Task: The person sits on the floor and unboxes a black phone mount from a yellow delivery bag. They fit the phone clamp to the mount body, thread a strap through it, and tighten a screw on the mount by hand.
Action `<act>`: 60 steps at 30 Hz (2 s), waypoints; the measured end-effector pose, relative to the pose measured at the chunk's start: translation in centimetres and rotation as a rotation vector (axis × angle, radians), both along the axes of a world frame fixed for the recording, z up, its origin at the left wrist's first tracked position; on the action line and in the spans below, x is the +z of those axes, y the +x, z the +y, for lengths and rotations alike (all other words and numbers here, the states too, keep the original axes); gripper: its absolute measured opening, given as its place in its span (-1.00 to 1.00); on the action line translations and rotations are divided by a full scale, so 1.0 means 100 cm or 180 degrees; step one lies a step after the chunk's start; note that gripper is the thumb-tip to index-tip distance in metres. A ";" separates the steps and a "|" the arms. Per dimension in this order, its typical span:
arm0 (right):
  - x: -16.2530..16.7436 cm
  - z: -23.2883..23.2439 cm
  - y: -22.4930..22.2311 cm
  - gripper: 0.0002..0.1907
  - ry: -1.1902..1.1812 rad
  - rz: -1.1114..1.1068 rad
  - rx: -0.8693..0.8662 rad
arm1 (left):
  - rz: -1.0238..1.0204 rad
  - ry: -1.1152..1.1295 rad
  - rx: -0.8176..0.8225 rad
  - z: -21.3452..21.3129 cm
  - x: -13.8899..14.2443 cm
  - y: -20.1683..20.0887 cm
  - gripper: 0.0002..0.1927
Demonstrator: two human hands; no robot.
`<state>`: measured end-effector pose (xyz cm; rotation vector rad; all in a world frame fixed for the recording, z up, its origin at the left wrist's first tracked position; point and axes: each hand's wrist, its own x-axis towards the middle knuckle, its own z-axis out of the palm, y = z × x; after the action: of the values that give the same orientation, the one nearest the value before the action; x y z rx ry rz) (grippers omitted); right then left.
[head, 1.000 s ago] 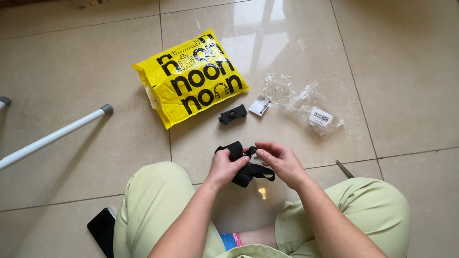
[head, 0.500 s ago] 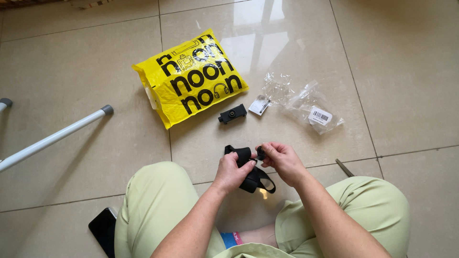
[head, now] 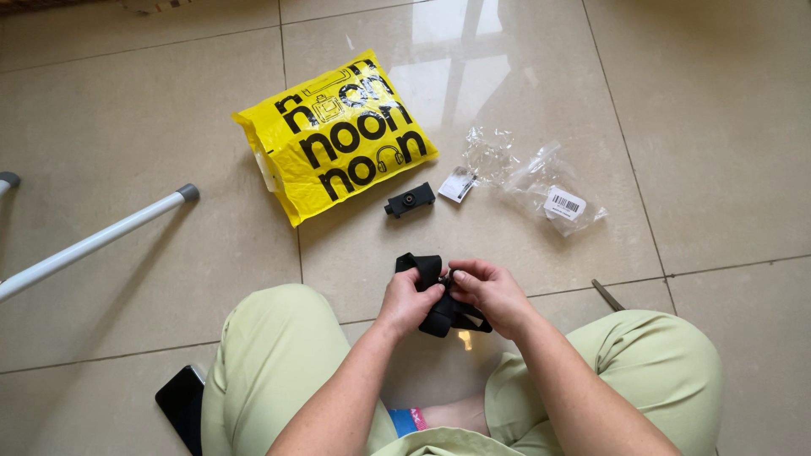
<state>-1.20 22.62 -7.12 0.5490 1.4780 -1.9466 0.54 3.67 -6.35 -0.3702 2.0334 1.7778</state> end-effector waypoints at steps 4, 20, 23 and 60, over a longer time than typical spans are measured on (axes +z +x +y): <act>0.006 0.008 -0.006 -0.64 -0.0237 0.0026 -0.0264 | -0.0189 0.0556 0.0043 -0.003 0.000 -0.003 -0.63; 0.030 0.013 -0.011 -0.64 -0.1203 0.0164 -0.0543 | -0.0483 0.1085 0.0252 -0.002 0.029 -0.004 -0.70; 0.028 0.012 -0.009 -0.66 -0.1022 0.0335 -0.0498 | -0.0362 0.0981 0.0290 0.000 0.023 -0.005 -0.70; 0.037 -0.007 0.002 -0.59 0.1059 0.1098 0.0429 | -0.0856 0.1452 0.0721 -0.010 0.018 -0.009 -0.71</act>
<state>-1.03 21.94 -3.38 0.2484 2.0216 -1.7613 -0.32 2.69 -4.51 -0.6720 1.3974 2.1242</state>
